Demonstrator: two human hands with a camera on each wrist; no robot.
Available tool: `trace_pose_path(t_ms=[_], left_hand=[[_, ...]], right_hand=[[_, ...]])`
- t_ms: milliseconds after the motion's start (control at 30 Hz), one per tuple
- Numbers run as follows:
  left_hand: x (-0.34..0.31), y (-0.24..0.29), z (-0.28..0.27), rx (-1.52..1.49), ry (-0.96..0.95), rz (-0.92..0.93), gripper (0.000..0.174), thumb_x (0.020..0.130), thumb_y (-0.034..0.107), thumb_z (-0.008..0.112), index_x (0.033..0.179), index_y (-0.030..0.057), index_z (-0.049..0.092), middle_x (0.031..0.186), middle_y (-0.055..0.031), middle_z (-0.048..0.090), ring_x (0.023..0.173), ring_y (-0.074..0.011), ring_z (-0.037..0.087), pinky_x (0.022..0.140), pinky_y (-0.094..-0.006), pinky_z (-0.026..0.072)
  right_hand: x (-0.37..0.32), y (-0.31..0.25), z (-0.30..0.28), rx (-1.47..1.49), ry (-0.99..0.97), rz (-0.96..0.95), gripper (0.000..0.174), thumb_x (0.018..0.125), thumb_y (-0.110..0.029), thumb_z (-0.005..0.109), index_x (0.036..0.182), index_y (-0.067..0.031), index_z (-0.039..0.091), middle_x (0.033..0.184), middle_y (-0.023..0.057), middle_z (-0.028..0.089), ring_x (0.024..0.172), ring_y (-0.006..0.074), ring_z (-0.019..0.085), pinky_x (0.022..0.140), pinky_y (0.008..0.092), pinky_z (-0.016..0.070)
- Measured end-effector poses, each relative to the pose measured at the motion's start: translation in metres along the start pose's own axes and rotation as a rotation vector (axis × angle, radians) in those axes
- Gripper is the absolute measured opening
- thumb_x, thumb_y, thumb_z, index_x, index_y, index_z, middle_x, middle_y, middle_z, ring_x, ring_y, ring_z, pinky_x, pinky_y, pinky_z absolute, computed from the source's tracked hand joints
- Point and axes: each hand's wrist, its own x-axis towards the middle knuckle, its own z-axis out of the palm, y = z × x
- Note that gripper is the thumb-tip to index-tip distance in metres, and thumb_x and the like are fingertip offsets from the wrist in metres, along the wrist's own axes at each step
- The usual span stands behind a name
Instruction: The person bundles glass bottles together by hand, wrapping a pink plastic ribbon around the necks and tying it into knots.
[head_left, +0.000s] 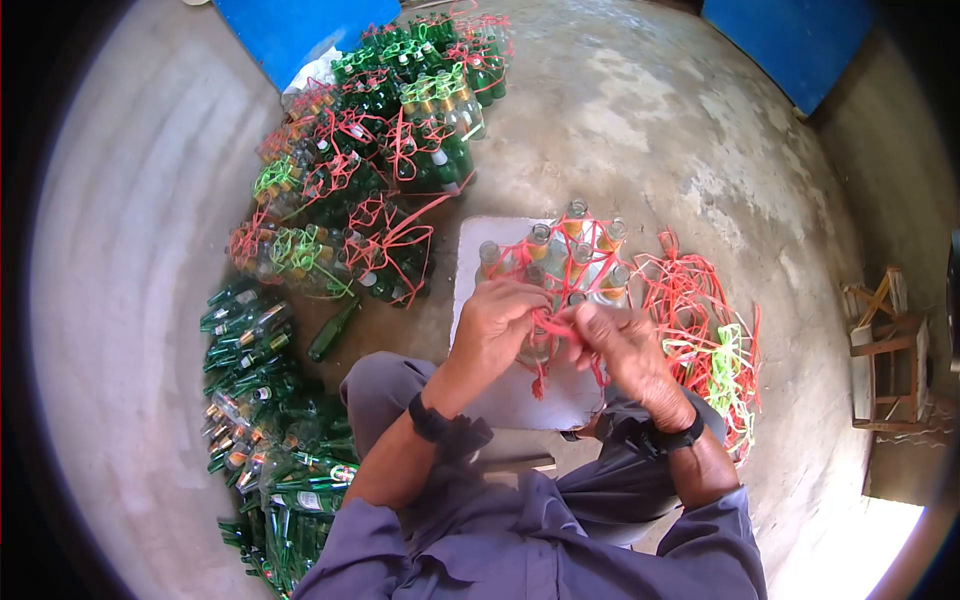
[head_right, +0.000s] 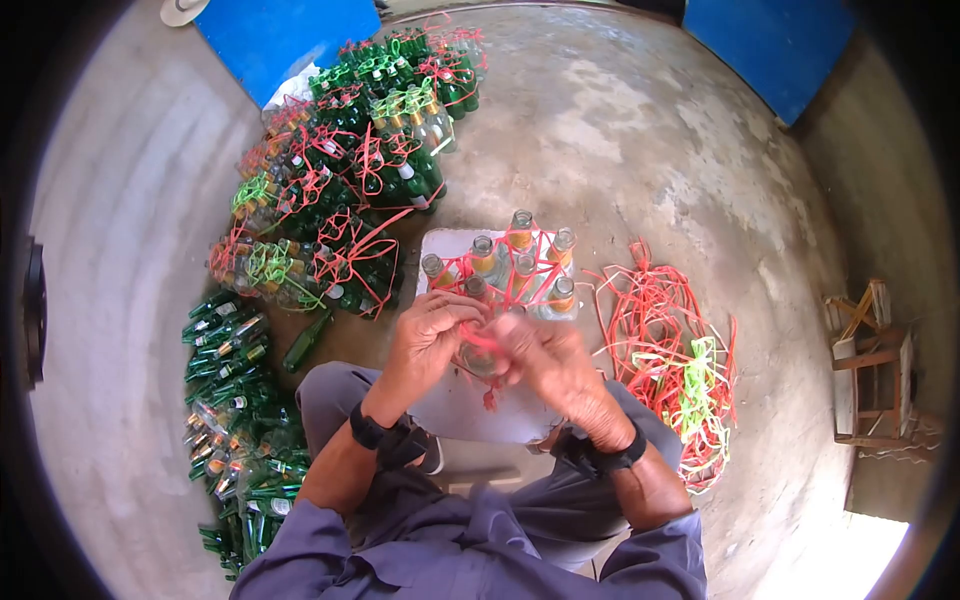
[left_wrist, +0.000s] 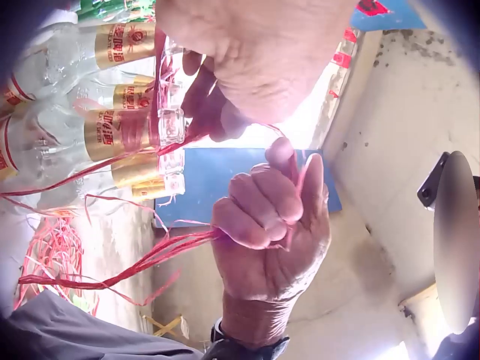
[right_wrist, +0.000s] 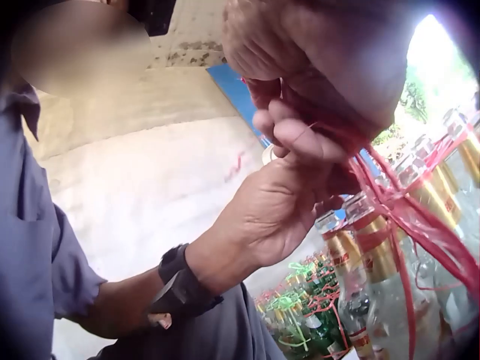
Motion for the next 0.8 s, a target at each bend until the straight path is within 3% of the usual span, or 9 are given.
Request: trace_pose_path(t_ms=[100, 200, 267, 333, 367, 400, 467, 567, 800], left_hand=[[-0.003, 0.001, -0.002, -0.102, -0.004, -0.034, 0.009, 0.092, 0.004, 0.071, 0.100, 0.0028, 0.075, 0.106, -0.0077, 0.073, 0.095, -0.0210, 0.067, 0.085, -0.0335, 0.0539], [-0.006, -0.006, 0.003, -0.206, 0.019, -0.071, 0.011, 0.092, 0.002, 0.071, 0.102, 0.0017, 0.075, 0.109, -0.0083, 0.071, 0.094, -0.0171, 0.066, 0.082, -0.0305, 0.0552], [-0.007, -0.007, 0.003, -0.243, 0.043, -0.064, 0.012, 0.092, 0.000, 0.071, 0.103, 0.0018, 0.075, 0.109, -0.0082, 0.071, 0.093, -0.0151, 0.066, 0.080, -0.0290, 0.0556], [-0.008, -0.002, 0.001, -0.263, 0.055, -0.149, 0.017, 0.084, -0.005, 0.075, 0.099, 0.0035, 0.075, 0.092, -0.0066, 0.070, 0.094, -0.0217, 0.066, 0.082, -0.0328, 0.0526], [-0.008, 0.001, 0.001, -0.265, 0.054, -0.146, 0.017, 0.084, -0.005, 0.075, 0.099, 0.0035, 0.075, 0.092, -0.0066, 0.070, 0.094, -0.0217, 0.066, 0.082, -0.0328, 0.0526], [-0.008, 0.003, 0.000, -0.314, 0.041, -0.154, 0.017, 0.085, -0.005, 0.073, 0.100, 0.0034, 0.075, 0.090, -0.0068, 0.070, 0.089, -0.0192, 0.066, 0.080, -0.0313, 0.0529], [-0.009, 0.006, -0.004, -0.364, 0.027, -0.163, 0.017, 0.087, -0.005, 0.072, 0.102, 0.0034, 0.076, 0.089, -0.0071, 0.070, 0.085, -0.0166, 0.066, 0.078, -0.0298, 0.0532], [-0.012, 0.009, -0.011, -0.392, -0.114, -0.259, 0.018, 0.093, -0.006, 0.065, 0.105, 0.0015, 0.076, 0.089, -0.0071, 0.074, 0.082, -0.0124, 0.068, 0.076, -0.0276, 0.0562], [-0.014, 0.023, -0.015, -0.717, -0.190, -0.510, 0.017, 0.097, 0.003, 0.061, 0.104, -0.0059, 0.073, 0.094, -0.0105, 0.075, 0.085, -0.0152, 0.071, 0.079, -0.0284, 0.0570]], right_hand=[[0.013, 0.016, -0.022, -0.139, 0.269, -0.044, 0.035, 0.104, -0.033, 0.062, 0.109, 0.0002, 0.075, 0.076, 0.0041, 0.067, 0.067, 0.0081, 0.060, 0.062, 0.0267, 0.0495], [0.017, 0.035, -0.019, -0.353, 0.303, -0.222, 0.028, 0.102, -0.025, 0.066, 0.109, 0.0009, 0.074, 0.076, 0.0044, 0.068, 0.068, 0.0087, 0.060, 0.064, 0.0275, 0.0508], [0.012, 0.036, -0.014, -0.354, 0.277, -0.178, 0.023, 0.099, -0.018, 0.068, 0.110, 0.0019, 0.073, 0.075, 0.0039, 0.068, 0.067, 0.0093, 0.060, 0.064, 0.0287, 0.0515], [0.009, 0.040, -0.009, -0.376, 0.144, -0.116, 0.023, 0.099, -0.015, 0.067, 0.111, 0.0028, 0.072, 0.075, 0.0072, 0.069, 0.067, 0.0103, 0.060, 0.064, 0.0308, 0.0521], [0.014, 0.056, -0.009, -0.457, 0.177, -0.261, 0.022, 0.096, -0.012, 0.068, 0.113, 0.0021, 0.071, 0.076, 0.0147, 0.069, 0.066, 0.0151, 0.064, 0.065, 0.0335, 0.0529], [0.017, 0.060, -0.008, -0.458, 0.180, -0.261, 0.022, 0.096, -0.012, 0.068, 0.113, 0.0021, 0.071, 0.076, 0.0147, 0.069, 0.066, 0.0151, 0.064, 0.065, 0.0335, 0.0529], [0.022, 0.063, -0.003, -0.508, 0.279, -0.339, 0.023, 0.094, -0.008, 0.068, 0.115, 0.0002, 0.070, 0.079, 0.0214, 0.068, 0.067, 0.0256, 0.069, 0.066, 0.0368, 0.0536], [0.025, 0.065, 0.000, -0.643, 0.254, -0.468, 0.024, 0.090, -0.005, 0.069, 0.114, -0.0012, 0.070, 0.082, 0.0222, 0.068, 0.073, 0.0357, 0.070, 0.067, 0.0397, 0.0545], [0.029, 0.065, 0.000, -0.696, 0.197, -0.512, 0.024, 0.084, -0.002, 0.070, 0.108, -0.0004, 0.070, 0.089, 0.0214, 0.070, 0.081, 0.0394, 0.070, 0.070, 0.0425, 0.0552]])
